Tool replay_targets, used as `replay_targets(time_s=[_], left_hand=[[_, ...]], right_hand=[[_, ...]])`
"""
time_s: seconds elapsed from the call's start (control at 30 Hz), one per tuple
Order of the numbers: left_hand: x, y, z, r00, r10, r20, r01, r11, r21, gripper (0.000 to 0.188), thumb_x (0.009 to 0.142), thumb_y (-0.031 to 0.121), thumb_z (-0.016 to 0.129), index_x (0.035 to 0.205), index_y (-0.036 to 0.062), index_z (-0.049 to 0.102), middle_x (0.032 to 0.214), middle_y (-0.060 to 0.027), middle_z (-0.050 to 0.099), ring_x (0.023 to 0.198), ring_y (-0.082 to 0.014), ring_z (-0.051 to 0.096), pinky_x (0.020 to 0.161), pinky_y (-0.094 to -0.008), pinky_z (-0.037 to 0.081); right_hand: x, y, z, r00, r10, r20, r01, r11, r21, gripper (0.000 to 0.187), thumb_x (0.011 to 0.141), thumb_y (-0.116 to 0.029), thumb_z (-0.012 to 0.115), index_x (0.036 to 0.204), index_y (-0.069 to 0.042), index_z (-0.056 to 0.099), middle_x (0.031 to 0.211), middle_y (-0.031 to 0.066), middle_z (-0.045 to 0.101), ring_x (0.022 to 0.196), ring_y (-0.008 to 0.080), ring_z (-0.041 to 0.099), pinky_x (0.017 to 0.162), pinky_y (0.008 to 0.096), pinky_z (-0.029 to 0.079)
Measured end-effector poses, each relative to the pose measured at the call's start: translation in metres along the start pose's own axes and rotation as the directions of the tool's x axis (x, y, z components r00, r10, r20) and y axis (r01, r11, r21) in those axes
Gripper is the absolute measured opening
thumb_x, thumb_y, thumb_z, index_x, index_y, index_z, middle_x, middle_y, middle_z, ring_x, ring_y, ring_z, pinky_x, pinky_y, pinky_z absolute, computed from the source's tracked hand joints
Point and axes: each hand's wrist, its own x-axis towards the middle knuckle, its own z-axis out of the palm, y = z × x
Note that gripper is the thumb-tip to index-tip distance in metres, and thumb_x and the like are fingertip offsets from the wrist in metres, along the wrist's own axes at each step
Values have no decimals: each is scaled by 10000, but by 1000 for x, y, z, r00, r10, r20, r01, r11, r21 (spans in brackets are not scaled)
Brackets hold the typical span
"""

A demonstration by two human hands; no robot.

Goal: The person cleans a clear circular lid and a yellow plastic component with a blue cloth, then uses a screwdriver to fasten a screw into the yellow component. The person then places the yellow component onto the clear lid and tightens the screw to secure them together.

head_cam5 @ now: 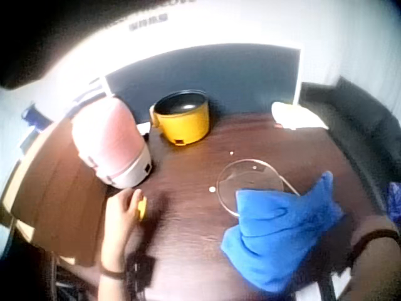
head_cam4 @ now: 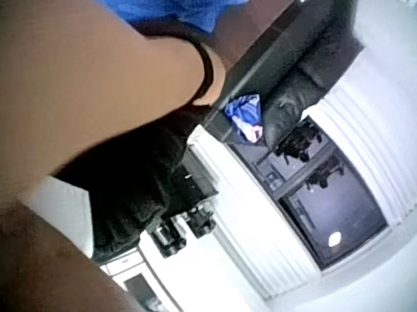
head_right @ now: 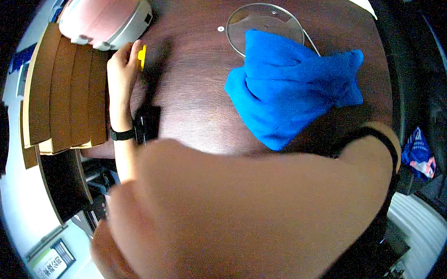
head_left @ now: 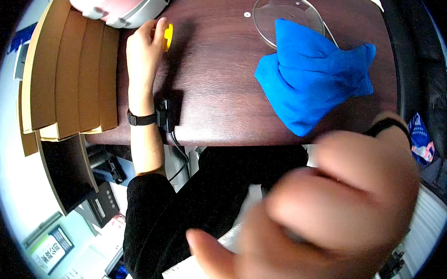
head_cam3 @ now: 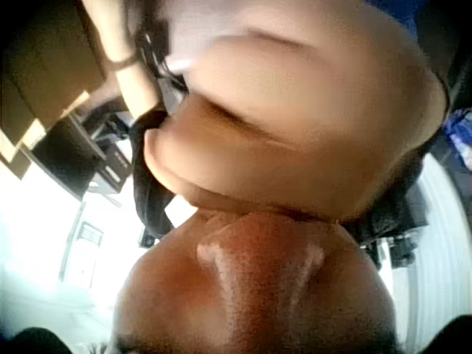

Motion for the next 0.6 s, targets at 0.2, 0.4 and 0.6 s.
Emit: replay_targets(time_s=[0.2,0.4,0.6], left_hand=[[-2,4,-2,997,-69,20,70,997,-45,313,890,294,577,841,-11,625,660,-206,576,528,-244,585,510,-313,431],[-2,-24,-2,992,-114,58,112,993,29,337,936,283,512,887,-34,616,640,-188,567,585,-150,596,530,-291,435],[3,-5,-5,992,-87,89,72,983,168,360,925,351,504,874,10,609,696,-188,605,640,-318,633,562,-371,467]], right_hand=[[13,8,-2,992,79,-99,-86,994,-67,163,642,-200,627,564,-99,526,559,16,436,509,154,446,477,294,350],[19,56,19,994,-88,-58,66,949,-309,111,648,-196,610,624,-88,621,577,90,575,590,261,604,548,386,478],[-37,193,-28,884,394,-252,-460,632,-623,119,741,-177,547,792,-116,635,758,113,636,758,307,635,648,440,513]])
